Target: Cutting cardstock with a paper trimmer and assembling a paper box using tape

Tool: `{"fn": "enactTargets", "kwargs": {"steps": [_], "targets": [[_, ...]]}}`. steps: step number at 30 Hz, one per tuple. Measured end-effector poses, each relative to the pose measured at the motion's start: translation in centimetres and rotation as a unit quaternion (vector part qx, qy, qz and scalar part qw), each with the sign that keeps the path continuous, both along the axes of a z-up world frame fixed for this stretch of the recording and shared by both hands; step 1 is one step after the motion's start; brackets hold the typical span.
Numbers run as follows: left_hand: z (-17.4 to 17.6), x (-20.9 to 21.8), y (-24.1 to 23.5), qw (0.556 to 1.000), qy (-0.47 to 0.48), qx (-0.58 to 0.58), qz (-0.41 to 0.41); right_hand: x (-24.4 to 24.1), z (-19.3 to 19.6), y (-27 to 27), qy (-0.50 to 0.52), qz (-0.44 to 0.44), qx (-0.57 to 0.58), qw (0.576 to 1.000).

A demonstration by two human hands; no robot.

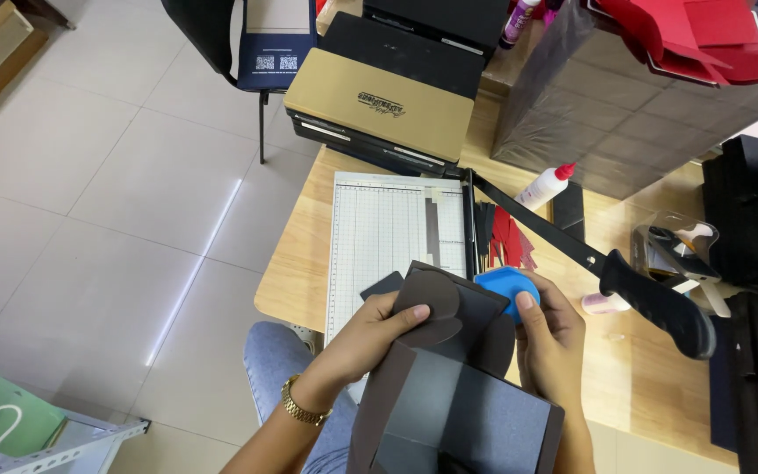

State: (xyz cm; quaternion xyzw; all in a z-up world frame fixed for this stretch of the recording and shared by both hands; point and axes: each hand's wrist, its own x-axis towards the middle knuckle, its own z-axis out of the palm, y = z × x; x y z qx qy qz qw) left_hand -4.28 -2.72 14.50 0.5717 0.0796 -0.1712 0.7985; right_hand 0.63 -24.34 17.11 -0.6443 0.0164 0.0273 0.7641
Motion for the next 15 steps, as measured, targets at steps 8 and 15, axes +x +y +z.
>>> {"fn": "enactTargets", "kwargs": {"steps": [8, 15], "targets": [[1.2, -0.4, -0.2, 0.999, 0.013, -0.016, 0.03, 1.1, -2.0, -1.6, -0.024, 0.022, 0.052, 0.998], [-0.5, -0.5, -0.1, 0.996, -0.031, -0.064, 0.048, 1.3, -3.7, -2.8, -0.045, -0.08, 0.124, 0.988]]}}
